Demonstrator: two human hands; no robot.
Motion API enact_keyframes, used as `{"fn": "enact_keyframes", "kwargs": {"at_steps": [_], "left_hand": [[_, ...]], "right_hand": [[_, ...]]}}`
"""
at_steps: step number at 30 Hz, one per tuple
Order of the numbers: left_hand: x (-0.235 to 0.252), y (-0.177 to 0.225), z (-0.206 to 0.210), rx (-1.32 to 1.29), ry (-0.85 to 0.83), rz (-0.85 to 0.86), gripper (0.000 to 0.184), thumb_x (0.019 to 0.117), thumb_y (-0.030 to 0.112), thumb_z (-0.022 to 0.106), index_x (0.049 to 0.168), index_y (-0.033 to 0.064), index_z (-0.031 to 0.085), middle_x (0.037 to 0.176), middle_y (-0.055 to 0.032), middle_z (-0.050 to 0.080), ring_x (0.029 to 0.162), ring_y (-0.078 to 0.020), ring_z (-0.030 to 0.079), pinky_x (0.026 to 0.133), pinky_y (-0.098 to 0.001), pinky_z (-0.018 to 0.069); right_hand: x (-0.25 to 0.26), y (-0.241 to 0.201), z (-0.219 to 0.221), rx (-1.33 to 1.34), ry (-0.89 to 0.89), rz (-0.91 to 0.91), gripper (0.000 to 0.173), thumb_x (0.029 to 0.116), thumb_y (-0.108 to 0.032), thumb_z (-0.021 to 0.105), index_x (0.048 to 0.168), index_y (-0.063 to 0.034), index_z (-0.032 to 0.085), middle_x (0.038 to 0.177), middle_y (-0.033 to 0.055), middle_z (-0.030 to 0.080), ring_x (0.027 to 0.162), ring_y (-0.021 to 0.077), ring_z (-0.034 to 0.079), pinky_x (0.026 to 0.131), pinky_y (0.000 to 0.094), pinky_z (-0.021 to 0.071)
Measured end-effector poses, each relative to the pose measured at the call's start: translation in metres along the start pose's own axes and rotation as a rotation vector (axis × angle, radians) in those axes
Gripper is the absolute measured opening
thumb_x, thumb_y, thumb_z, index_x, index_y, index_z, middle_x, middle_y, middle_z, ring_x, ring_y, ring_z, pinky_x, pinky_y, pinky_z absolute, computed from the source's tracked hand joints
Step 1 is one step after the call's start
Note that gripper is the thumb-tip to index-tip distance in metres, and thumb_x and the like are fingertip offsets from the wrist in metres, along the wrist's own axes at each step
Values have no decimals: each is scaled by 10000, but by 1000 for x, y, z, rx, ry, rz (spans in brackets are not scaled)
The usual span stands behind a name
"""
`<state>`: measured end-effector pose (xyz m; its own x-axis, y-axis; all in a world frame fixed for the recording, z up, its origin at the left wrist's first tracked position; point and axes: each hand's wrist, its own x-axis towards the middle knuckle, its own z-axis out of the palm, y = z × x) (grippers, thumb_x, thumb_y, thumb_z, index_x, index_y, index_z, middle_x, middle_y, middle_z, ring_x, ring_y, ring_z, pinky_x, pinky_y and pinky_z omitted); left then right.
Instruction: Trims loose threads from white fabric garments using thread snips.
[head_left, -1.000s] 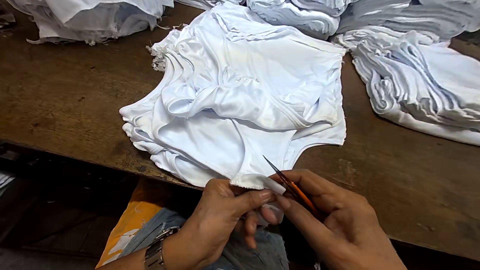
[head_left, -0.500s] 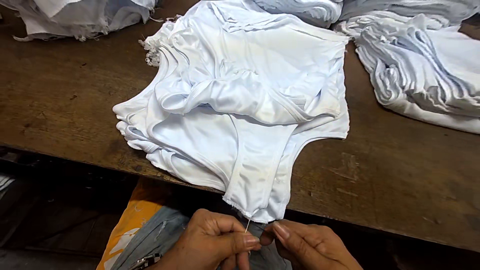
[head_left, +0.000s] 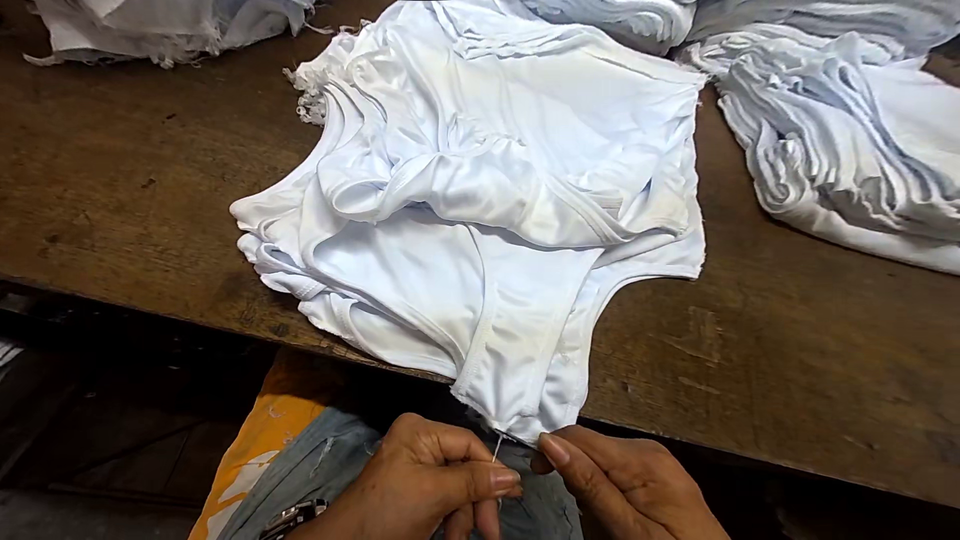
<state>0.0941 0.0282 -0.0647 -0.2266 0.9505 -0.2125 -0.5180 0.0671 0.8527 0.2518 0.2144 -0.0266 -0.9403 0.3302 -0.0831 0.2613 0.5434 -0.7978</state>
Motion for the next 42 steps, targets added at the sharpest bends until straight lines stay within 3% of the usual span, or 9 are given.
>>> {"fn": "enact_keyframes", "kwargs": {"at_steps": [8,14,18,23,25,30,32,36,42], "left_hand": [[0,-3,-1,58,-47,10,213,1018,163,645,947,-6,755,725,-85,720,504,-95,625,457,-240,537],[-3,-13,-2,523,-147,163,148,904,185,796,893,43,757,681,-4,675,534,-40,572,487,-202,475],[-3,-17,-6,702,-169,318,156,911,211,784,925,57,764,878,-47,686,724,-87,599,640,-236,504],[-13,-9,-9,853,-10,385,272,971,336,721,877,81,738,853,-34,668,707,-96,601,619,-260,509],[-14,-4,-8,885,74,426,237,976,312,718,973,77,751,887,-37,678,704,-86,610,612,-241,525],[0,16,-10,1107,468,614,140,969,249,677,1004,142,761,1030,21,706,977,-102,673,832,-307,597],[10,26,-11,1211,573,654,148,951,247,659,1034,171,756,1094,45,671,1049,-107,627,866,-319,565],[18,29,-12,1261,596,656,180,962,309,651,1042,185,753,1098,56,670,1057,-106,615,866,-348,528],[51,55,-14,1419,581,677,360,966,419,630,1157,128,723,1184,-28,659,1102,-211,601,902,-459,486]], "right_hand": [[2,-8,2,-125,62,-43,435,1102,-337,463,869,-68,714,631,18,604,544,112,555,494,334,437],[17,-17,-9,-322,247,-183,517,933,-401,750,1327,-80,653,792,24,657,604,101,541,525,310,465],[49,-2,-16,-541,260,-368,131,938,-255,625,988,-167,709,762,-63,648,613,75,602,489,318,489],[89,-36,-73,-480,-186,-424,147,901,-363,679,797,-273,625,598,-185,491,503,-52,459,422,185,376],[112,-54,-97,-332,-240,-403,93,917,-242,670,826,-226,674,596,-142,533,471,-25,450,397,177,364],[149,-65,-135,-411,510,-354,191,1047,-275,584,1145,-119,630,785,-36,562,579,37,489,510,236,415],[134,-62,-132,-404,426,-369,237,1024,-220,582,1226,-100,611,768,-2,569,535,85,493,445,275,416],[107,-23,-86,-295,170,-407,293,901,-205,618,1186,-213,685,688,-127,549,488,-17,430,415,193,386],[99,22,-39,-402,336,-160,325,869,-254,647,1183,-211,719,679,-85,593,505,58,500,450,325,451]]}}
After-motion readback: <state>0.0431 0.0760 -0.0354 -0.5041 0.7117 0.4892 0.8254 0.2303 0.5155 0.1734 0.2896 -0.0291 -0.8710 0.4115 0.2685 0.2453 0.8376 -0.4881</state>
